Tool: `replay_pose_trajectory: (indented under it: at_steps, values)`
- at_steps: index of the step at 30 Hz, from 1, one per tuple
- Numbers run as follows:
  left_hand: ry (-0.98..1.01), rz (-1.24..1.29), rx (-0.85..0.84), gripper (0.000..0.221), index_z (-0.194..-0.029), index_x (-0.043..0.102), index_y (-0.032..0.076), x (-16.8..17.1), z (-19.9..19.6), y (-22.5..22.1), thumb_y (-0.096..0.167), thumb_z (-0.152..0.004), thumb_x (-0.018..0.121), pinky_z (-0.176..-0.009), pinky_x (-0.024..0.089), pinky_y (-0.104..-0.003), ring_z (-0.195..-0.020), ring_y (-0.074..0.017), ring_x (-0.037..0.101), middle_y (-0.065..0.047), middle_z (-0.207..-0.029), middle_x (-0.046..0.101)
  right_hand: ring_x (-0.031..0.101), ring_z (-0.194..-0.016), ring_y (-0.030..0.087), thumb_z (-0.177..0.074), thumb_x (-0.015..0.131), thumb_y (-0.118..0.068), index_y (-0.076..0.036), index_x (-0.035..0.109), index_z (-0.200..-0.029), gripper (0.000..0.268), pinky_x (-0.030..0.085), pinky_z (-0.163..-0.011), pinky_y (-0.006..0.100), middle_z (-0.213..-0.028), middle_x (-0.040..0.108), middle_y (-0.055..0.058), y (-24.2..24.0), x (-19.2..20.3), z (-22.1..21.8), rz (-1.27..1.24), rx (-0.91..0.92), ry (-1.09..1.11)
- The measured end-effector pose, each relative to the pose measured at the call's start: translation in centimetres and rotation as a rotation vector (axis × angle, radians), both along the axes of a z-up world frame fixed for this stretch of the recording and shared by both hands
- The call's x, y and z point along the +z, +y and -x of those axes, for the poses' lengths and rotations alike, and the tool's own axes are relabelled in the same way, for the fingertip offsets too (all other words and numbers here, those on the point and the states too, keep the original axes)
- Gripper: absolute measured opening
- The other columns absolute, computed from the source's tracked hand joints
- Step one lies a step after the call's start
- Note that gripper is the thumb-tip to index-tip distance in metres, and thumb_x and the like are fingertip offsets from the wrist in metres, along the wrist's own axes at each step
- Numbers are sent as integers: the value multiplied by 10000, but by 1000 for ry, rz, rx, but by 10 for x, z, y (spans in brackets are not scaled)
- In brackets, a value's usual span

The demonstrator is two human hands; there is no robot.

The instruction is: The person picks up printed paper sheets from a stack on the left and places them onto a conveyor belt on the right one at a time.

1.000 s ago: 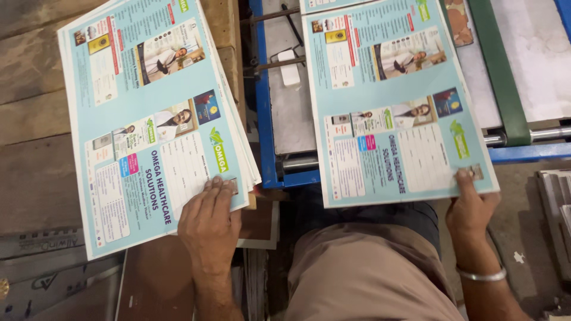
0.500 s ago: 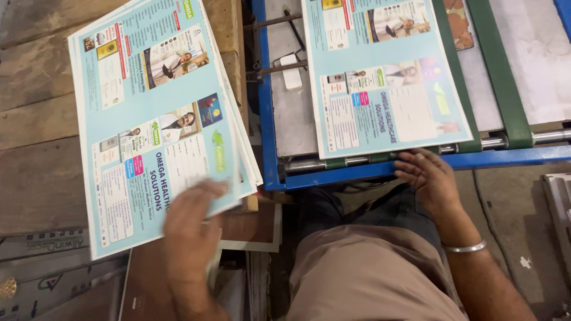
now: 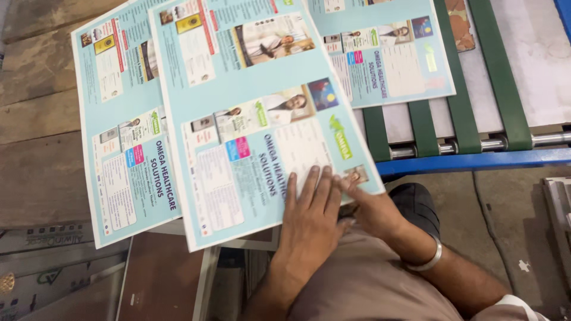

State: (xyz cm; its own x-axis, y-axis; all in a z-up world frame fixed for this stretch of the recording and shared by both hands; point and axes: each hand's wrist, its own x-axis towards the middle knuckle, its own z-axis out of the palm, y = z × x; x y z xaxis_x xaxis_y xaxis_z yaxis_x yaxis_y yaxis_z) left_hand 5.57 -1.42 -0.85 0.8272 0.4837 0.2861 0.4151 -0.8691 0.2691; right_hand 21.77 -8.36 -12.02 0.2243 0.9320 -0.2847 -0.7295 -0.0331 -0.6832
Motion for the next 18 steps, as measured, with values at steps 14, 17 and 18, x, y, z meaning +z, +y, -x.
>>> replay_pose_trajectory:
  at_steps: [14,17,18]
  values:
    - [76,-283,310,382,-1316,666,3,15,98,82,85,-945,698,-1086,502,-445,-1285,-315,641,-175,-1338,687,713,-1068,205,-1019,625,12,7,526,-1347,343,635,-912,337,-1247,640,109,-59,-43,-148,165,-884,-303]
    - [0,-327,313,355,-1248,700,4,13,101,82,48,-896,721,-1002,558,-417,-1197,-294,695,-156,-1251,738,712,-1126,227,-1015,617,19,16,480,-1420,428,644,-949,370,-1330,607,130,-83,-55,-145,210,-892,-339]
    - [-10,-329,314,351,-1233,710,12,11,102,82,47,-884,729,-993,562,-412,-1189,-286,698,-148,-1238,740,702,-1151,232,-1026,615,24,27,469,-1454,453,642,-968,379,-1361,590,140,-93,-58,-139,204,-884,-359]
